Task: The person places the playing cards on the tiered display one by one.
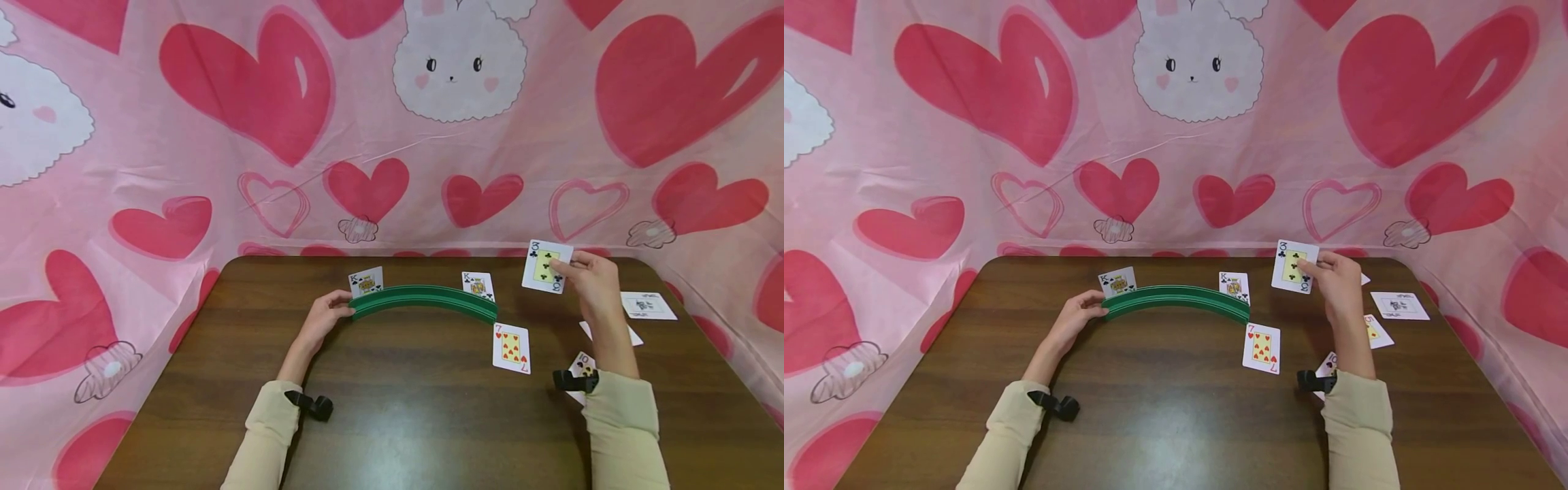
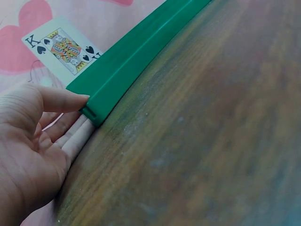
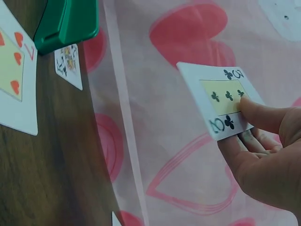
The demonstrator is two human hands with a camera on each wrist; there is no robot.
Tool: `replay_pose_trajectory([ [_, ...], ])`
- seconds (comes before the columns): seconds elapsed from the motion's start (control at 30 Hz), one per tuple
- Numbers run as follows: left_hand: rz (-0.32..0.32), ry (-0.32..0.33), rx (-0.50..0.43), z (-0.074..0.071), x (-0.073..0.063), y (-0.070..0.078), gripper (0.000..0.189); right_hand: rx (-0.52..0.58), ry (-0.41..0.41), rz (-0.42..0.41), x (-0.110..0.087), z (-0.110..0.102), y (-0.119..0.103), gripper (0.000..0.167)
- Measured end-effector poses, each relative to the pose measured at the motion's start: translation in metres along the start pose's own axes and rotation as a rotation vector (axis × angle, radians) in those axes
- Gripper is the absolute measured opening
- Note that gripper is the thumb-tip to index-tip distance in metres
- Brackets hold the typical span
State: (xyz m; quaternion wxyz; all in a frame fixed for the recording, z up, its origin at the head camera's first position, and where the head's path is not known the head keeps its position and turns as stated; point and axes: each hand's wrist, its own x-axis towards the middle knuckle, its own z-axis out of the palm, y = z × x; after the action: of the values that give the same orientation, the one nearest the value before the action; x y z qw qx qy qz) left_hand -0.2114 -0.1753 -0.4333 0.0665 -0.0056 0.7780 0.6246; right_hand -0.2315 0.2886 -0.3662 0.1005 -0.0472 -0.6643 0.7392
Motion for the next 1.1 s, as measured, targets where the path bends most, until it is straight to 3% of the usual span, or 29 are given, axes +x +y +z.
replay_pose_trajectory([
  [0.1, -0.004, 0.002, -0.004, -0.001, 0.007, -0.009, 0.031, 0.016, 0.007, -0.011, -0.004, 0.004, -0.004, 0.031],
  [0.33, -0.005, 0.020, -0.023, -0.002, 0.025, -0.037, 0.032, 0.029, -0.020, -0.048, -0.008, 0.011, -0.010, 0.028],
  [0.67, -0.007, 0.007, -0.035, -0.003, 0.023, -0.037, 0.034, -0.038, -0.029, -0.100, -0.012, 0.017, -0.014, 0.030],
  [0.9, 0.013, -0.031, -0.038, -0.004, 0.023, -0.038, 0.035, 0.041, -0.031, -0.138, -0.013, 0.020, -0.016, 0.035],
  [1.1, 0.013, -0.025, -0.018, -0.006, 0.025, -0.040, 0.035, 0.101, -0.007, -0.130, -0.015, 0.023, -0.019, 0.033],
])
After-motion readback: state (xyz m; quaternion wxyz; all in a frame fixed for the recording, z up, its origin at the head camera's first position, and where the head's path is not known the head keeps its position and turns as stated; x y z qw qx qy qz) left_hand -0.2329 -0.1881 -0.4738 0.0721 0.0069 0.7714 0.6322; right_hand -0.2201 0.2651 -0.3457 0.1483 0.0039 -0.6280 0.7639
